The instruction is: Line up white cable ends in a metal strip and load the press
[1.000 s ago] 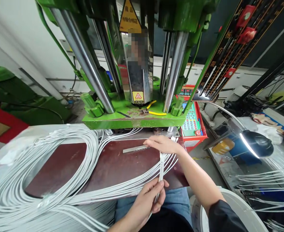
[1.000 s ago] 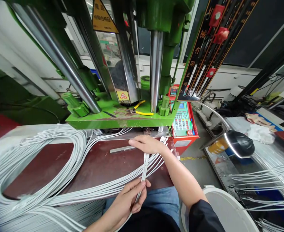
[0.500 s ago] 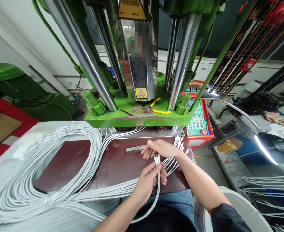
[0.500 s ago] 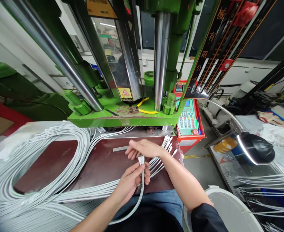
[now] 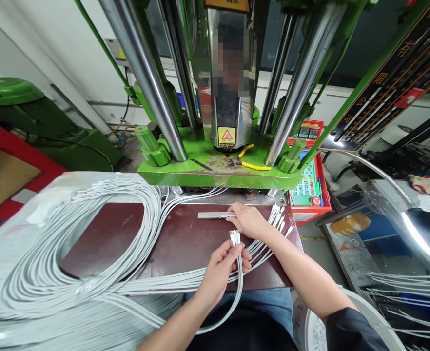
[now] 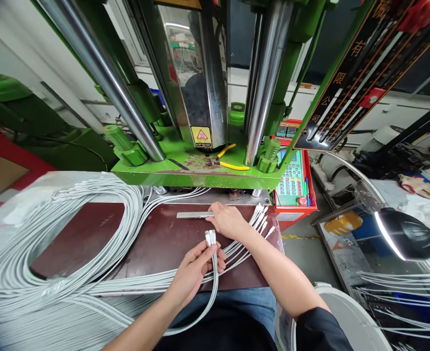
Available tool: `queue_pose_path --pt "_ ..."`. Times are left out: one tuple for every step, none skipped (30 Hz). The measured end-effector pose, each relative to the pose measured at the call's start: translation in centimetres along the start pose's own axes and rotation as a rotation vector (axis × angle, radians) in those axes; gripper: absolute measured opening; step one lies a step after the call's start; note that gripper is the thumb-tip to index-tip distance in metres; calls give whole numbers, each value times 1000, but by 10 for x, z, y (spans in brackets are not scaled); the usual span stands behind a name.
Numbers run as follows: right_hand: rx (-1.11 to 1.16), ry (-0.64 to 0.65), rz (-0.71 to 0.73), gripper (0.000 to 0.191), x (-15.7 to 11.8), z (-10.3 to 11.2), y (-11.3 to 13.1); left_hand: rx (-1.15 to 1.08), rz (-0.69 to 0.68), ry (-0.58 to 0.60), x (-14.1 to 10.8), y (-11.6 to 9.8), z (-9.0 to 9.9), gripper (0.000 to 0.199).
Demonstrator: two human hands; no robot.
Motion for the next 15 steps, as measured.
queue_pose_path --pt "102 3 -31 25 -2 4 -4 7 -10 -1 1 -1 1 21" --pt "229 11 -55 29 -4 6 -7 16 -19 -6 2 -1 2 22" --pt "374 27 -73 35 -6 7 -10 26 -27 -13 3 0 3 22" --pt "526 54 -88 41 -7 6 -11 39 -34 -23 4 0 5 23" --pt "672 86 -109 46 -9 3 -13 54 -40 -35 6 1 7 24" --pt "800 116 -143 48 -10 -1 -16 72 -45 -49 7 2 9 25" --pt "904 137 -183 48 -11 -5 -18 94 -49 -65 9 3 11 26" --pt "987 143 -216 48 -12 -8 -21 122 -53 -81 10 4 12 27" --pt "1049 139 -241 47 -13 -10 -23 152 -56 -99 10 4 13 28" --pt "1094 137 -255 47 -14 -12 -24 180 -58 -117 11 4 14 28" --pt "1131 142 -262 47 -15 -13 -25 206 -61 -132 12 4 15 28" --pt "1161 155 -265 48 -15 -15 -24 228 -63 -146 12 4 15 28" --pt "1184 172 -269 48 -16 -16 -24 246 -63 -157 12 3 15 28" --pt "1197 187 -275 48 -17 -16 -23 260 -62 -168 13 3 15 28" --pt "1197 197 -276 48 -18 -16 -22 267 -59 -181 13 3 15 28"
Point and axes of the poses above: each hand's wrist, its own x-axis towards the middle knuckle, its own z-axis out of the back of the hand, y = z × x, the point moved 10 cm from there along x, towards the middle knuckle, and after that the axes turned 7 degrees about -x, right-handed, at the moved point
